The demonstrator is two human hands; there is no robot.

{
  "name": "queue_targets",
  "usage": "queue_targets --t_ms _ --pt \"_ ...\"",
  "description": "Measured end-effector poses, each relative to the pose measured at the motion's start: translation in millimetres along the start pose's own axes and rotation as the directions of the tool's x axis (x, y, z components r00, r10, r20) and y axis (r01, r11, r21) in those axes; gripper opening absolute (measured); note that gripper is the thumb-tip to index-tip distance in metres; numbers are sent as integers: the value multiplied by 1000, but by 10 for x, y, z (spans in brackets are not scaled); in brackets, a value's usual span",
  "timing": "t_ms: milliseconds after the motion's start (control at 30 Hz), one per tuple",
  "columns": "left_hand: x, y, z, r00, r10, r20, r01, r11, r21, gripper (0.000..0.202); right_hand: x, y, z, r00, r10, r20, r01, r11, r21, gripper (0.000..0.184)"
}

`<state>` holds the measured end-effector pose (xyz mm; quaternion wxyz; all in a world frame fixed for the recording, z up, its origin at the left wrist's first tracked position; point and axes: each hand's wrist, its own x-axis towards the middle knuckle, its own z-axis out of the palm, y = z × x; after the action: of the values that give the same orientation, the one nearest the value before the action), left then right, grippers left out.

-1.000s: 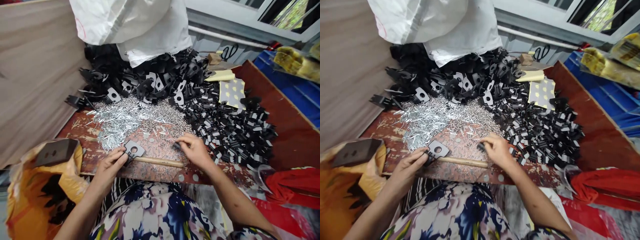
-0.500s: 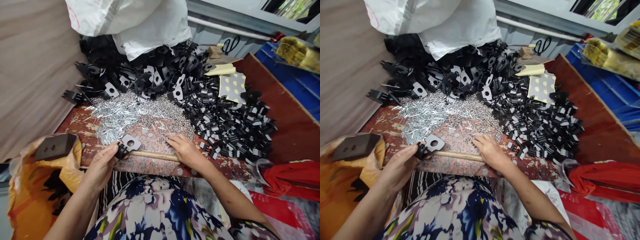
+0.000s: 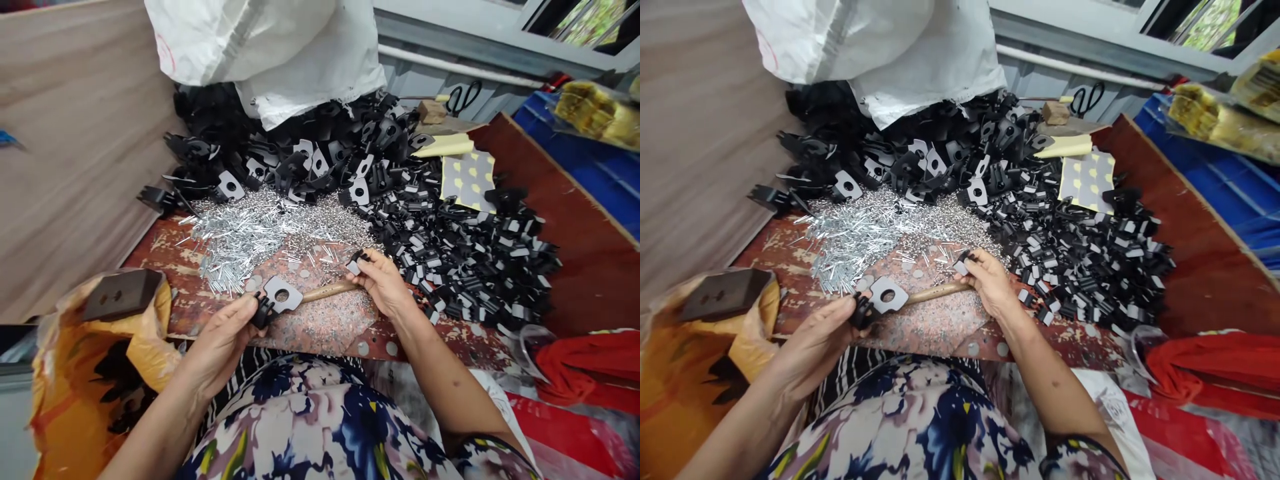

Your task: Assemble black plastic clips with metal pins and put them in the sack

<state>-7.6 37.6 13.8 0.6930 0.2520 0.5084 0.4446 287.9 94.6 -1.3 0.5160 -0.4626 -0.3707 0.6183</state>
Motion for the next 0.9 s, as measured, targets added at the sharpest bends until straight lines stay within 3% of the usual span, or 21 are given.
queue_targets --t_ms 100,167,200,267,333,367,433,567,700,800,900 --pt "-5 -38 9 1000 -13 -10 14 1000 23 42 -36 24 73 1000 22 0 -22 1000 0 27" --pt "-11 -73 55 1000 4 30 -6 998 67 34 -84 55 154 994 -106 -31 100 982 -162 19" --pt "-13 -93 92 998 17 63 -22 996 88 30 -121 72 210 977 -214 -23 197 933 -302 13" --pt "-12 -135 188 990 25 139 -40 994 103 25 -215 104 351 902 -421 100 395 709 -583 10" --pt "-2 -174 285 980 13 197 -28 997 74 23 -313 130 502 812 -515 276 529 448 -720 24" --pt "6 -189 323 976 8 217 -20 998 53 23 -354 141 569 774 -536 336 571 363 -736 29" --pt "22 -212 368 972 25 233 -30 999 17 24 -406 165 672 727 -574 377 614 299 -730 34" --pt "42 -224 358 962 79 263 -83 997 7 22 -420 234 746 713 -585 386 643 328 -692 36" --pt "50 -200 331 957 70 282 -78 997 19 23 -406 311 764 751 -540 380 625 395 -673 35" --pt "45 -174 312 964 69 255 -79 996 30 24 -350 342 785 844 -489 221 508 598 -620 23" --pt "27 -142 255 974 48 222 -63 996 62 24 -236 324 764 953 -301 -22 273 891 -363 10"
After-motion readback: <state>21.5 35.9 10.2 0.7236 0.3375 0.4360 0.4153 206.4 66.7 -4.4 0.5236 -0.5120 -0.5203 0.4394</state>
